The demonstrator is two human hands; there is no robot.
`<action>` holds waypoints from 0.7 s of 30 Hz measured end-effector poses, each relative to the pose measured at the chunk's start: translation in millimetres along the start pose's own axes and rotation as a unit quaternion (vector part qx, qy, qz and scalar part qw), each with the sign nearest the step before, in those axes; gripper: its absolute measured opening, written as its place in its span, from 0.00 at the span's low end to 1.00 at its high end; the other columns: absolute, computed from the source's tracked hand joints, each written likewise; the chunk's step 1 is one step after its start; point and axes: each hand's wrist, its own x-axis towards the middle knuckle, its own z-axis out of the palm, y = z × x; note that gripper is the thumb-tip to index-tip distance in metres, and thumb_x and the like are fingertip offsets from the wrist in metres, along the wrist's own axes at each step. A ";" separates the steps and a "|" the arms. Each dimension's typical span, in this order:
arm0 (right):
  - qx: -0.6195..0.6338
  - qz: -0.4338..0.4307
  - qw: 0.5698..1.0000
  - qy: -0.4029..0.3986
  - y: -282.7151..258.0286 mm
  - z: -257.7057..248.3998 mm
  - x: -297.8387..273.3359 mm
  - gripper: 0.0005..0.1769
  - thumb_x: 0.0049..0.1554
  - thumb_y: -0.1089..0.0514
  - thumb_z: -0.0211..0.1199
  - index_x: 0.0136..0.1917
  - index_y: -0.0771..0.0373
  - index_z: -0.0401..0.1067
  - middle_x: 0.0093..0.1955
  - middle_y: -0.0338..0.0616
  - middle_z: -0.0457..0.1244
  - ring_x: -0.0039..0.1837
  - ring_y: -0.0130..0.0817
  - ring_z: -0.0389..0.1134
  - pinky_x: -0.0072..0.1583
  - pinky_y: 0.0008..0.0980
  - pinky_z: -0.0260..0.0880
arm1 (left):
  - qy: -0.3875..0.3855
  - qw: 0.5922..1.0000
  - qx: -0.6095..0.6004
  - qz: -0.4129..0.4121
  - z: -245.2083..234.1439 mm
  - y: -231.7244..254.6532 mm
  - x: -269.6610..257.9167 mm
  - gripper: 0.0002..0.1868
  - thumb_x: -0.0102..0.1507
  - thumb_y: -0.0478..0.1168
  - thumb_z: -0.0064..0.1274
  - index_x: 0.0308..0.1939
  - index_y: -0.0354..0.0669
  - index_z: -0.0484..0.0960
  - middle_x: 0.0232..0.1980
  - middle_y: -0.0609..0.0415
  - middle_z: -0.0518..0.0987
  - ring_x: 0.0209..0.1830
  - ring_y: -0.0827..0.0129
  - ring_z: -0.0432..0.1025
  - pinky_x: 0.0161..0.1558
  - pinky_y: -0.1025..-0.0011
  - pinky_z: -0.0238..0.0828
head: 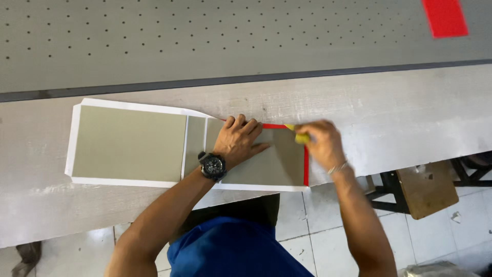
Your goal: The person applies strips of adhesive tape to the edges of cardboard panels and uses a yellow scraper to press the tape down. They repeat this across multiple panels on a workbench.
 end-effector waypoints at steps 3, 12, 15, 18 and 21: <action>-0.046 0.016 0.999 0.006 -2.5 35.8 -54.7 0.15 0.56 0.66 0.74 0.54 0.50 0.81 0.59 0.34 0.76 0.66 0.38 0.75 0.74 0.45 0.70 | -0.002 1.000 -0.010 -0.003 -5.2 -1.3 -7.1 0.28 0.67 0.67 0.57 0.54 0.49 0.85 0.47 0.56 0.76 0.48 0.58 0.70 0.49 0.59 0.65; -0.016 -0.047 0.994 0.097 -26.3 22.0 10.1 0.19 0.61 0.66 0.69 0.61 0.44 0.83 0.57 0.28 0.76 0.60 0.37 0.77 0.74 0.44 0.65 | -0.063 0.994 -0.086 0.006 -38.8 -22.3 -30.4 0.33 0.65 0.60 0.57 0.69 0.48 0.82 0.68 0.52 0.81 0.71 0.57 0.71 0.66 0.60 0.68; -0.036 -0.083 0.994 0.054 -59.3 46.3 15.1 0.15 0.63 0.69 0.63 0.58 0.55 0.82 0.56 0.45 0.76 0.61 0.52 0.77 0.71 0.54 0.69 | -0.051 0.995 -0.081 0.000 -45.5 -16.9 -29.9 0.33 0.64 0.58 0.59 0.69 0.46 0.82 0.68 0.50 0.81 0.73 0.55 0.71 0.69 0.57 0.67; -0.075 -0.107 0.989 0.073 -58.6 70.3 -34.0 0.16 0.62 0.67 0.62 0.57 0.52 0.83 0.56 0.42 0.75 0.62 0.49 0.75 0.69 0.51 0.73 | -0.047 0.995 -0.091 -0.006 -36.3 -13.5 -33.1 0.33 0.64 0.58 0.57 0.70 0.47 0.81 0.70 0.50 0.81 0.74 0.56 0.71 0.71 0.58 0.67; -0.007 -0.113 0.992 0.060 -39.3 66.5 -65.5 0.24 0.64 0.69 0.54 0.60 0.47 0.84 0.60 0.35 0.75 0.62 0.46 0.75 0.64 0.49 0.76 | -0.044 0.995 -0.092 -0.003 -35.2 -13.3 -32.8 0.35 0.63 0.59 0.58 0.70 0.47 0.81 0.68 0.50 0.82 0.73 0.56 0.71 0.71 0.58 0.67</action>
